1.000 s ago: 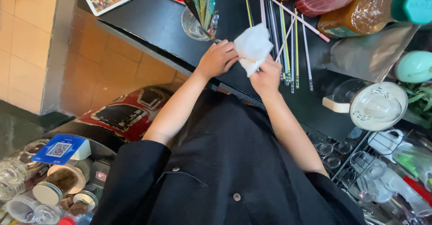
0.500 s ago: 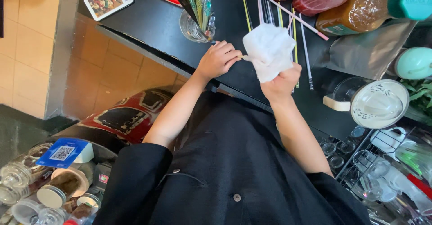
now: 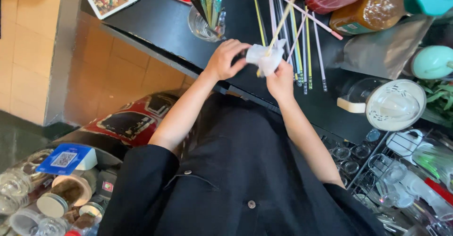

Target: Wiping and cleaning reusable straws with a cloth.

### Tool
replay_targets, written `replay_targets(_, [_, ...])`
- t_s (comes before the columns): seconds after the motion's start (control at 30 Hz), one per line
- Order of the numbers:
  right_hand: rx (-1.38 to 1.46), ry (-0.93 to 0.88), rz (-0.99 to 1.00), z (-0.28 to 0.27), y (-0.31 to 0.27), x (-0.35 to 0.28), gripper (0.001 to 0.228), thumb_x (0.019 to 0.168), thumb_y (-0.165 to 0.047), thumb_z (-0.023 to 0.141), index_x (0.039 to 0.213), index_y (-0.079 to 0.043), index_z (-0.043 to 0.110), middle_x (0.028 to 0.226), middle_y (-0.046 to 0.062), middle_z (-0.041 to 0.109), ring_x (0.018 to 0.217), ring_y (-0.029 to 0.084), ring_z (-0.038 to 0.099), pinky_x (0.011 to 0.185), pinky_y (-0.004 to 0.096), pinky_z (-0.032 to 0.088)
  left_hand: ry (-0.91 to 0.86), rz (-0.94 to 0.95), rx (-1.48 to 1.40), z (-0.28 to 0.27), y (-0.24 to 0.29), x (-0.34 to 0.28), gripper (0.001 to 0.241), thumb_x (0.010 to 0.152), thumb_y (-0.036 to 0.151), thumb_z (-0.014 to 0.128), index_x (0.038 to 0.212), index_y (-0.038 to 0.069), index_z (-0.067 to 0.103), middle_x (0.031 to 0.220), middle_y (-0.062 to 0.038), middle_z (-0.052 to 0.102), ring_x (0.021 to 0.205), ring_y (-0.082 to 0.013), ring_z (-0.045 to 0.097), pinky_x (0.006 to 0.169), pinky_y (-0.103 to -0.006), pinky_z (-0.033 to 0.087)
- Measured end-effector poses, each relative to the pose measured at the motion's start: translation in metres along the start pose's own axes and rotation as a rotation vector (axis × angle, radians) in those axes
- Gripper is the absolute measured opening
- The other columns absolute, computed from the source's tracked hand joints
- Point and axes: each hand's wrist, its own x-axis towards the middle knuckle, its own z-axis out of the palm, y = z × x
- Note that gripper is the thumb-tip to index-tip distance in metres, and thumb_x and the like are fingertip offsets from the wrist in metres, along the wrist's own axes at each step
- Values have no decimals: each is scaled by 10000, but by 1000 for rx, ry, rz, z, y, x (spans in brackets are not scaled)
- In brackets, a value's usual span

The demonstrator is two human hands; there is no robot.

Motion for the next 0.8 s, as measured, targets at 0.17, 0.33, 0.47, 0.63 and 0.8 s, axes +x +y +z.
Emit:
replay_targets(0.17, [100,-96,183,-33,0,-37,231,1063,-166,606,1203,-19,714,1025,50,737,908,111,673,799,288,539,163,-202,-195,21,19,6,198,1039,107,620,1209,58,710,1014,-79,745,932,-201,733,844,-315,575])
replay_targets(0.33, [239,-195,186,-40,18,-68,280,1036,-163,588,1263,-21,668,1153,23,726,1044,104,673,924,283,541,-98,-417,-804,49,35,5,352,1045,160,617,1369,22,616,1164,-42,766,1002,-107,723,920,-268,581])
replay_targets(0.47, [206,-293,171,-49,28,-82,265,994,-134,633,1216,-2,691,1108,20,733,1008,103,665,902,289,536,-96,-483,-979,63,20,-4,278,987,108,707,1228,-29,686,1063,-74,771,942,-98,721,868,-263,579])
replay_targets(0.63, [204,-325,284,-65,29,-91,223,983,-132,661,1146,0,736,1007,10,747,902,91,664,801,290,540,118,-479,-910,77,22,-7,178,910,67,794,1037,-7,694,978,-25,750,859,-65,705,812,-234,565])
replay_targets(0.8, [11,-236,165,-72,5,-93,223,967,-130,619,1127,-17,728,953,11,762,863,80,689,768,280,564,113,-478,-818,88,47,-12,155,911,68,816,1005,16,705,878,-8,739,730,-36,615,698,-202,493])
